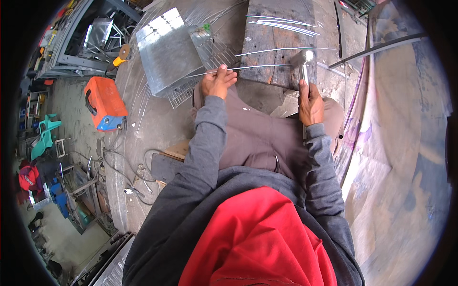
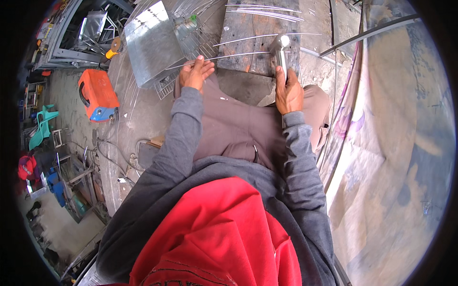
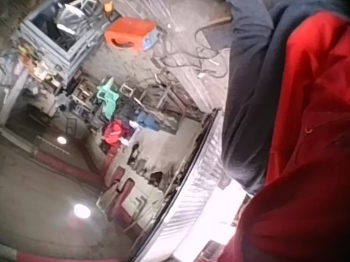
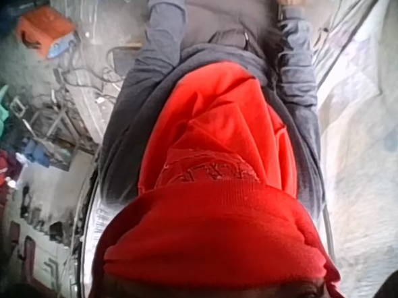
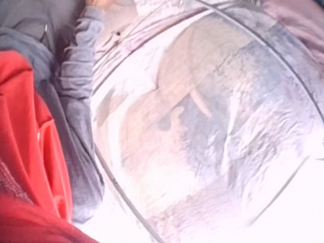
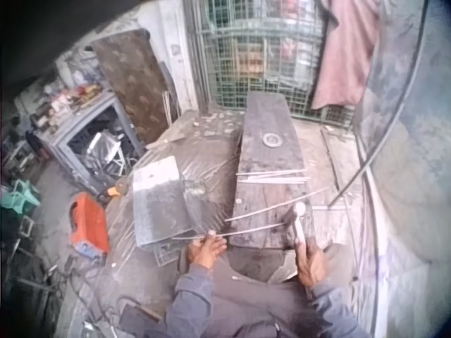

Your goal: Straighten thin metal wires by hitting them with a hammer on a wooden block

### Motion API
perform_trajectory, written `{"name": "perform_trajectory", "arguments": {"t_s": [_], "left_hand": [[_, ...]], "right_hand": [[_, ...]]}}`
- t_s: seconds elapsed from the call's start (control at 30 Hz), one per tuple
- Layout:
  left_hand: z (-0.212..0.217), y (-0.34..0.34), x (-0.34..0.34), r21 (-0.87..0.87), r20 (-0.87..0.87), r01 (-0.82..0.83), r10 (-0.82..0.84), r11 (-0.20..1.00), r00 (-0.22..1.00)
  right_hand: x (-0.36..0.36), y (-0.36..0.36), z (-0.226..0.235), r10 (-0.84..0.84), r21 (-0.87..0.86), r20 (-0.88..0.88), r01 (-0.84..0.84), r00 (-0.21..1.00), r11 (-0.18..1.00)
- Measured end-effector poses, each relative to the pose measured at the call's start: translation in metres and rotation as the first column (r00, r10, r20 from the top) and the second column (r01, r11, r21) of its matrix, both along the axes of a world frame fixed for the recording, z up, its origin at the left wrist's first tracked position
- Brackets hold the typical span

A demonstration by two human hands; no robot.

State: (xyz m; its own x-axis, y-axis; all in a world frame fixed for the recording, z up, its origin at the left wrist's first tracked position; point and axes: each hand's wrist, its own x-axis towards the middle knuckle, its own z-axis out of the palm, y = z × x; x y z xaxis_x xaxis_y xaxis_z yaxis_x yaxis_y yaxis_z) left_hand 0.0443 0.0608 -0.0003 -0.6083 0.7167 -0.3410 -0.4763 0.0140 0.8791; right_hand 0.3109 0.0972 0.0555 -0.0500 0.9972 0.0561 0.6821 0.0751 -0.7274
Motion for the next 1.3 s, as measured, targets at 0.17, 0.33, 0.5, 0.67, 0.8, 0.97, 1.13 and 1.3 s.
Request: {"name": "perform_trajectory", "arguments": {"t_s": [0.17,0.33,0.5,0.67,0.8,0.97,1.13,1.3], "left_hand": [[0.005,-0.004,0.0,-0.07,0.003,0.047,-0.047,0.996,0.999],[0.006,-0.003,0.0,-0.063,0.005,0.051,-0.05,0.997,0.999],[0.006,0.001,0.002,-0.039,0.008,0.042,-0.042,0.998,0.999],[0.004,0.002,0.002,-0.034,0.011,0.052,-0.051,0.998,0.999],[0.002,0.002,0.004,-0.035,-0.005,0.036,-0.036,0.999,0.999],[-0.001,0.0,-0.001,-0.032,-0.008,0.021,-0.021,0.999,1.0],[0.0,0.002,0.001,-0.031,0.018,0.071,-0.071,0.997,0.997],[0.001,0.0,0.004,-0.049,0.01,0.057,-0.057,0.997,0.998]], "right_hand": [[-0.016,-0.011,0.015,0.03,0.052,-0.017,-0.029,0.999,0.998],[-0.017,-0.008,0.021,0.044,-0.286,-0.028,-0.05,0.999,0.957],[-0.022,-0.013,0.018,0.09,-0.125,0.038,-0.085,0.995,0.989],[-0.028,-0.011,0.031,0.116,-0.217,-0.021,-0.117,0.993,0.969],[-0.031,-0.019,0.017,0.084,-0.045,-0.048,-0.086,0.995,0.995],[-0.041,-0.018,0.038,0.129,-0.291,-0.114,-0.157,0.985,0.944],[-0.045,-0.017,0.028,0.114,-0.255,-0.13,-0.144,0.985,0.956],[-0.046,-0.019,0.026,0.193,-0.163,-0.013,-0.193,0.981,0.968]]}}
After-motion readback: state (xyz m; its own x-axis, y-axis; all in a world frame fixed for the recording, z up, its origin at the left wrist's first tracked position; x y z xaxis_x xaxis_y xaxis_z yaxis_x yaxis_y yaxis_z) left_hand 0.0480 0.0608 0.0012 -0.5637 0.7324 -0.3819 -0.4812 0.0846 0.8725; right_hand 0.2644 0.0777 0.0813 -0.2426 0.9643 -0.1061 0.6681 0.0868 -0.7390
